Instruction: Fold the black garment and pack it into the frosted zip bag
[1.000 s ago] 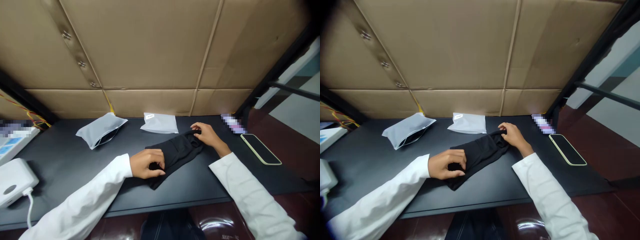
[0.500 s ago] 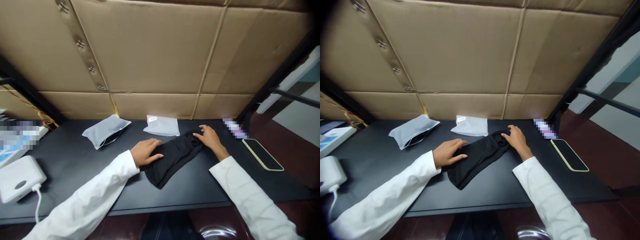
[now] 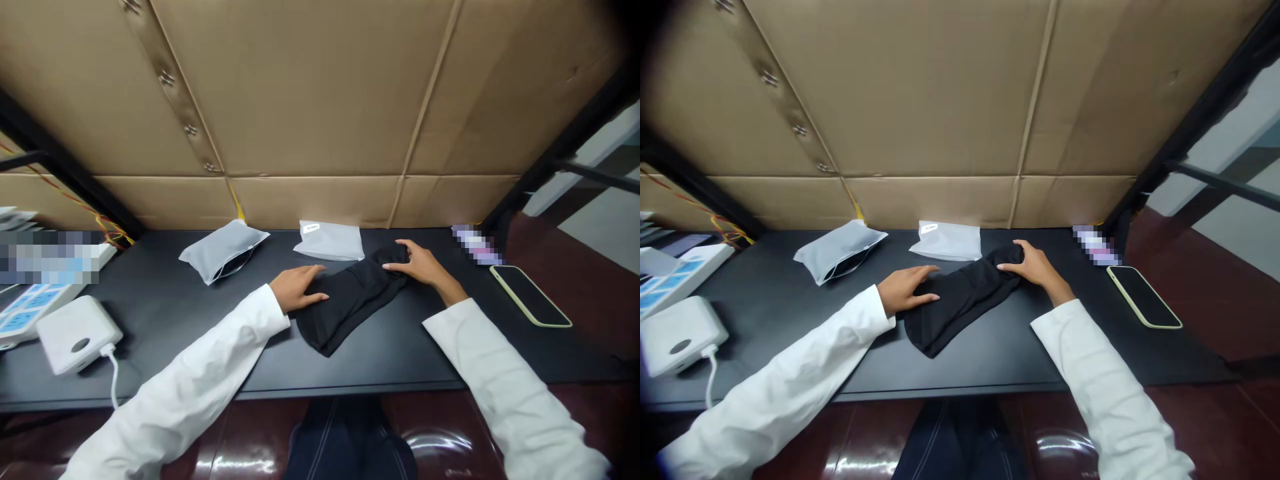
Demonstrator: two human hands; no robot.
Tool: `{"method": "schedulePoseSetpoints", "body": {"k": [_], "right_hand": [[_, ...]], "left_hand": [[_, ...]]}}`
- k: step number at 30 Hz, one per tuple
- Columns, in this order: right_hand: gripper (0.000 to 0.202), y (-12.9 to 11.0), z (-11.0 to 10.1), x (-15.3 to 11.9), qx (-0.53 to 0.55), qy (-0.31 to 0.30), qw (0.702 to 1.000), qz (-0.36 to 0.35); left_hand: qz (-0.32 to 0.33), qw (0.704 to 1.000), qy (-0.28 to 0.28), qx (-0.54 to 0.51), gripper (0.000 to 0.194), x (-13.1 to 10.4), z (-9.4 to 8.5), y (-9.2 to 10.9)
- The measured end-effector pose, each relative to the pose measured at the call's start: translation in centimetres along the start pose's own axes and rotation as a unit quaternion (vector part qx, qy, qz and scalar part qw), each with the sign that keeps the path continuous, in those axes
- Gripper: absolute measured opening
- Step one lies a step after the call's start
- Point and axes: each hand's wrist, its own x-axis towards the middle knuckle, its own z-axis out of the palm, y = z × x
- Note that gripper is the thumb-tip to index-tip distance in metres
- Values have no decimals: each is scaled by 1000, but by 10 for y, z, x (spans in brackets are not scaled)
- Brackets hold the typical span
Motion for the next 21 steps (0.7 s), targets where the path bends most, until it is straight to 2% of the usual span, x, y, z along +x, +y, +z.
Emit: {"method": "schedulePoseSetpoints", "body": {"k": [4, 7, 10, 14, 18, 19, 21], "right_hand": [[97, -1, -4, -1, 29, -28, 999, -18], [98, -4, -4, -2, 60, -19, 997, -32], [106, -8, 3, -2, 100, -2, 994, -37], [104, -11, 16, -2, 153, 28, 987, -39], [105, -14, 26, -2, 255, 2, 966, -41], [108, -15, 27, -2, 282, -13, 959, -38], [113, -19, 30, -3, 329, -38, 943, -33]], "left_hand": [[0, 1000, -10, -30, 71, 0, -4, -8], [60, 987, -30, -146, 57, 0, -7, -13], [104, 951, -77, -280, 44, 1, -7, -13], [86, 900, -110, -414, 40, -2, -7, -8], [109, 821, -150, -540, 58, -6, -10, -4], [114, 809, -156, -555, 63, -7, -10, -4], [106, 803, -135, -570, 67, -6, -9, -3]]}}
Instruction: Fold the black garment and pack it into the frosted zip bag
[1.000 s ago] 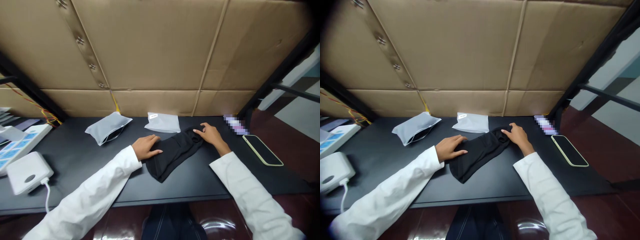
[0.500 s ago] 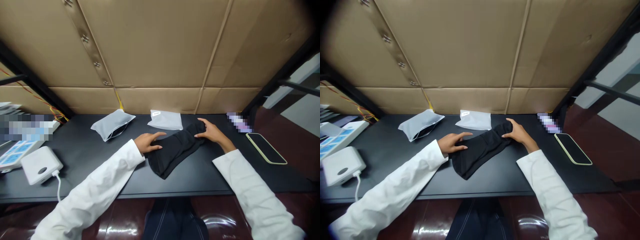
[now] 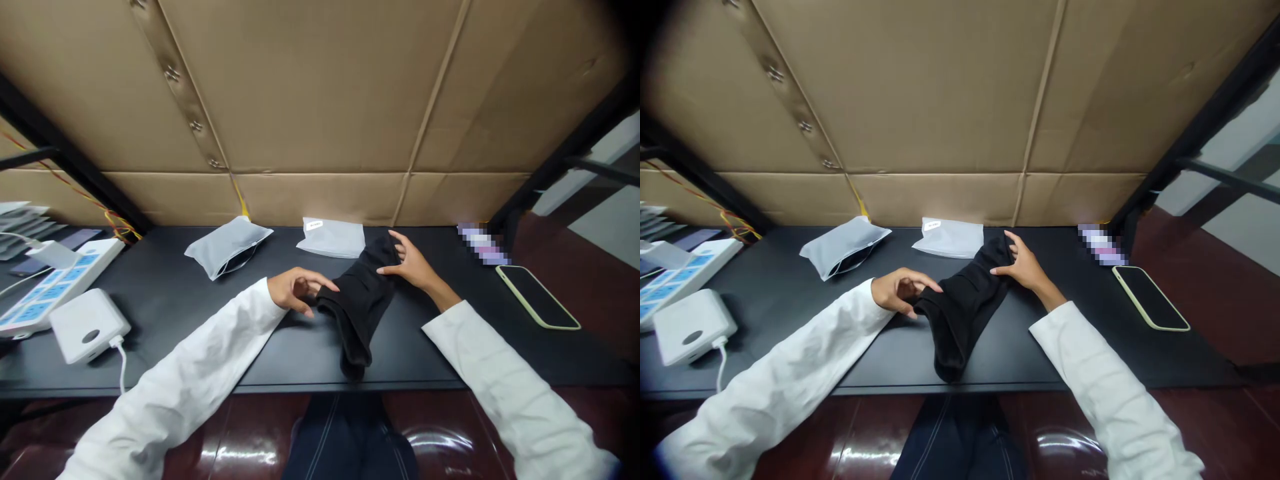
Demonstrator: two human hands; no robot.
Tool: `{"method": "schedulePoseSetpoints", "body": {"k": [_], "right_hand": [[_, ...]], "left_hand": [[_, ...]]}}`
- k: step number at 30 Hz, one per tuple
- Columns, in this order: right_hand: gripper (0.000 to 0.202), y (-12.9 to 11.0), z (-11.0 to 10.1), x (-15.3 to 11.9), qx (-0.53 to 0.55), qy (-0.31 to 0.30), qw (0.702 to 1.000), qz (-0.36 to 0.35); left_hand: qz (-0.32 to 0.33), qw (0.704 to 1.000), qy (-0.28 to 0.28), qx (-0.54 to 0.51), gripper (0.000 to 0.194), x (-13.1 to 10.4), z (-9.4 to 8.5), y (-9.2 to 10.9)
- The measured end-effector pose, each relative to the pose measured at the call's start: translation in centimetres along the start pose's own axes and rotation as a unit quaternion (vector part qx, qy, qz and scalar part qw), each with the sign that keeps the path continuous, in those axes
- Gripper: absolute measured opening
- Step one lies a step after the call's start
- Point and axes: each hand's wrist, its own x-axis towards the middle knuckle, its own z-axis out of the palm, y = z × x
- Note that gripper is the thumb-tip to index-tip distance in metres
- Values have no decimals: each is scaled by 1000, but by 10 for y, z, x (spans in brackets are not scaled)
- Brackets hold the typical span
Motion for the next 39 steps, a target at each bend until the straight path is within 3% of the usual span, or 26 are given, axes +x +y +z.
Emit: {"method": "schedulePoseSetpoints", "body": {"k": [4, 6, 9, 13, 15, 17, 19, 21, 23, 25, 27, 29, 31, 33, 37, 39], "right_hand": [[108, -5, 10, -1, 45, -8, 999, -14], [102, -8, 14, -2, 40, -2, 999, -30], [83, -13, 19, -5, -7, 31, 996, -78], [52, -23, 24, -13, -109, 78, 973, -186], [42, -29, 28, -19, -140, 50, 958, -244], [38, -34, 32, -24, -160, -2, 940, -301], [37, -39, 37, -29, -180, -79, 920, -340], [34, -43, 44, -33, -188, -173, 902, -348], [25, -45, 52, -37, -164, -244, 897, -330], [23, -45, 59, -39, -118, -271, 914, -279], [32, -44, 62, -38, -64, -244, 949, -190], [45, -43, 60, -33, -8, -170, 981, -92], [56, -43, 53, -27, 38, -107, 993, -10], [61, -45, 46, -22, 41, -106, 993, 43], [65, -53, 47, -25, -67, -199, 977, 31], [66, -59, 50, -30, -94, -247, 964, 20]], "left_hand": [[70, 987, 128, 71, 38, 7, 3, -3], [117, 970, 152, 150, 31, 10, 5, -3], [163, 946, 122, 252, 27, 14, 7, -3], [182, 934, -15, 308, 42, 19, 8, -11], [184, 927, -38, 325, 45, 20, 9, -15], [185, 925, -26, 330, 47, 20, 9, -15], [178, 933, 0, 313, 48, 18, 12, -11], [168, 942, 64, 285, 50, 16, 16, -6], [147, 946, 159, 239, 49, 15, 21, -4], [99, 952, 238, 167, 48, 16, 26, -7], [22, 956, 278, 95, 46, 18, 30, -12], [-33, 951, 297, 77, 42, 22, 33, -17], [-44, 941, 314, 117, 37, 26, 36, -19], [-38, 925, 335, 174, 34, 31, 42, -19], [-46, 897, 374, 231, 30, 37, 51, -16], [-25, 893, 370, 254, 28, 36, 45, -16]]}}
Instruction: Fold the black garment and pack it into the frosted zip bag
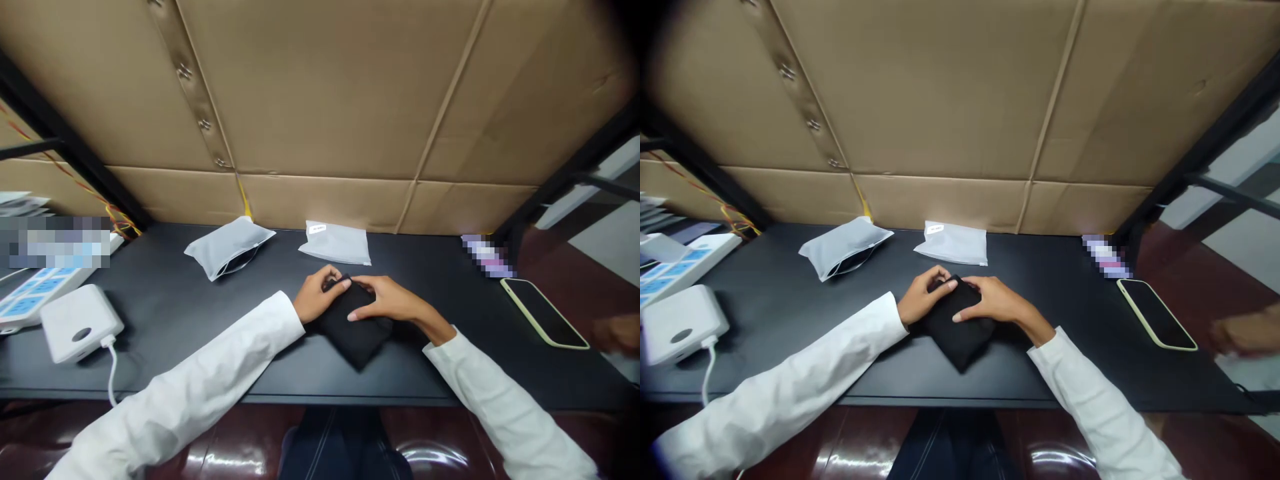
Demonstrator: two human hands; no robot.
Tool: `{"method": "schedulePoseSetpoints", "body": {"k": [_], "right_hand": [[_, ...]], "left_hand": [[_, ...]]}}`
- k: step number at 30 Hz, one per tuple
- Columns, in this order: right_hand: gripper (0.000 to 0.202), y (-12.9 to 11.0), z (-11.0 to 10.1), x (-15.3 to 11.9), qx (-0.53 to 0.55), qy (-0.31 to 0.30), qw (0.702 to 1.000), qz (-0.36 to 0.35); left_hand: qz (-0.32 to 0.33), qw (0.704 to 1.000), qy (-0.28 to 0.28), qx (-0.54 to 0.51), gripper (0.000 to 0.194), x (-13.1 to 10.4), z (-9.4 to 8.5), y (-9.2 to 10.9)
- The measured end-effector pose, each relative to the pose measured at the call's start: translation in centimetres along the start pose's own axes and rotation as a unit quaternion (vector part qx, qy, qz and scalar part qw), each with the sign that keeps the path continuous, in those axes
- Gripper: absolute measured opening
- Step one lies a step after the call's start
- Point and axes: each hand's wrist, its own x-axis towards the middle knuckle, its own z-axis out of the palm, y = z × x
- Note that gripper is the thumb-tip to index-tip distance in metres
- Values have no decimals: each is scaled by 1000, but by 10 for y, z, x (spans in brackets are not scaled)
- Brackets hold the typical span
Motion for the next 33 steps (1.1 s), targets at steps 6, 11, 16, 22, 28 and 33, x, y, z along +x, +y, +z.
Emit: {"method": "schedulePoseSetpoints", "body": {"k": [6, 11, 16, 22, 28, 33], "right_hand": [[39, -6, -15, -11, 137, -133, 976, 103], [47, 15, -38, -4, 282, 168, 944, 26], [68, 24, -37, 7, 254, 362, 895, -65], [49, 8, 9, -9, -106, 387, 888, -225], [53, 3, 31, 1, -334, 55, 804, -489], [61, 14, 24, 15, -355, 53, 823, -441]], "left_hand": [[210, 934, 37, 287, 40, 37, -45, -43], [215, 887, 21, 408, 32, 61, -63, -70], [250, 857, -1, 451, 25, 61, -61, -66], [320, 868, -23, 378, 27, 50, -45, -48], [373, 907, -90, 175, 30, 36, -34, -40], [344, 922, -59, 169, 33, 37, -34, -47]]}}
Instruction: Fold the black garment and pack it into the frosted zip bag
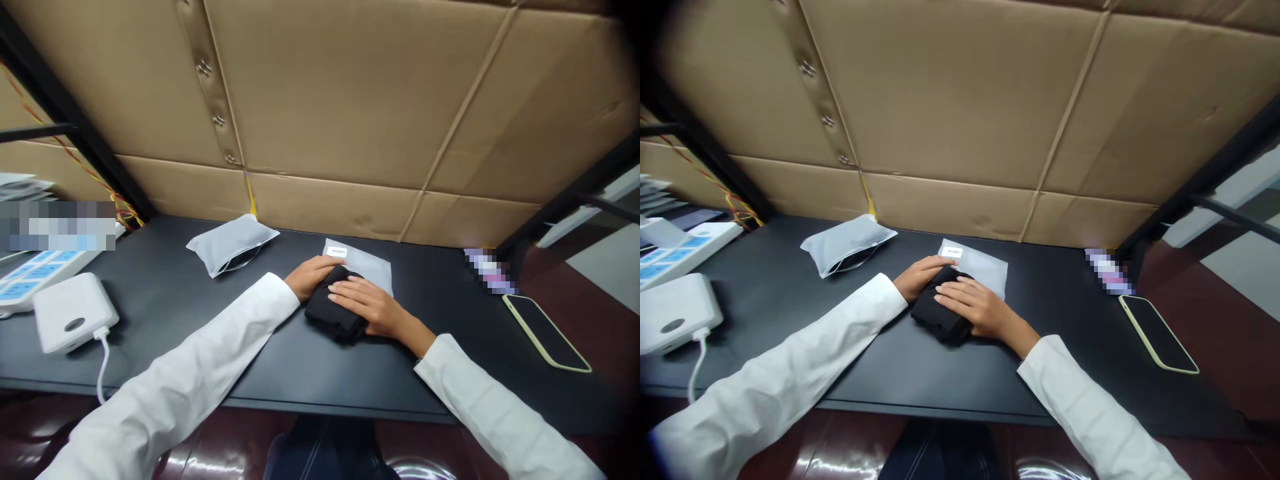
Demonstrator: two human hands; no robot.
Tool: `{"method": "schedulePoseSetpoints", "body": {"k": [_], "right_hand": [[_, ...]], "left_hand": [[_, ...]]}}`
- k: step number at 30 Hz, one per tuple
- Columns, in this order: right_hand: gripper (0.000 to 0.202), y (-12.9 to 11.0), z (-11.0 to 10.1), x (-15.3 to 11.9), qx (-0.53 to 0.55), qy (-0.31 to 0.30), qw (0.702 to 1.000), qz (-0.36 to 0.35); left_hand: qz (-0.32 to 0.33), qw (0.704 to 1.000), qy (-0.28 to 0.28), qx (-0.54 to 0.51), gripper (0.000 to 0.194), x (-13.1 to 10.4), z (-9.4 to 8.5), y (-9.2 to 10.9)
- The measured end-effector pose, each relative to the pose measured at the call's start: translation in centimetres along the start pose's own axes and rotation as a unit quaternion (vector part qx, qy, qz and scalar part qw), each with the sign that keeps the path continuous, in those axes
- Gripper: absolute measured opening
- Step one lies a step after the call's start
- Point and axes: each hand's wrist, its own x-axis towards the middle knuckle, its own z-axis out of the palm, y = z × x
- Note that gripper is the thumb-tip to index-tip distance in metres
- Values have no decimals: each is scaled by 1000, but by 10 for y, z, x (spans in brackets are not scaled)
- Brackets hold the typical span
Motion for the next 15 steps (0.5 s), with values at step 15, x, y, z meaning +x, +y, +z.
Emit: {"method": "schedulePoseSetpoints", "body": {"k": [15], "right_hand": [[36, 17, 25, 28, -149, 1, 855, 497]], "left_hand": [[42, 992, 36, 115, 66, 18, 25, 20]]}}
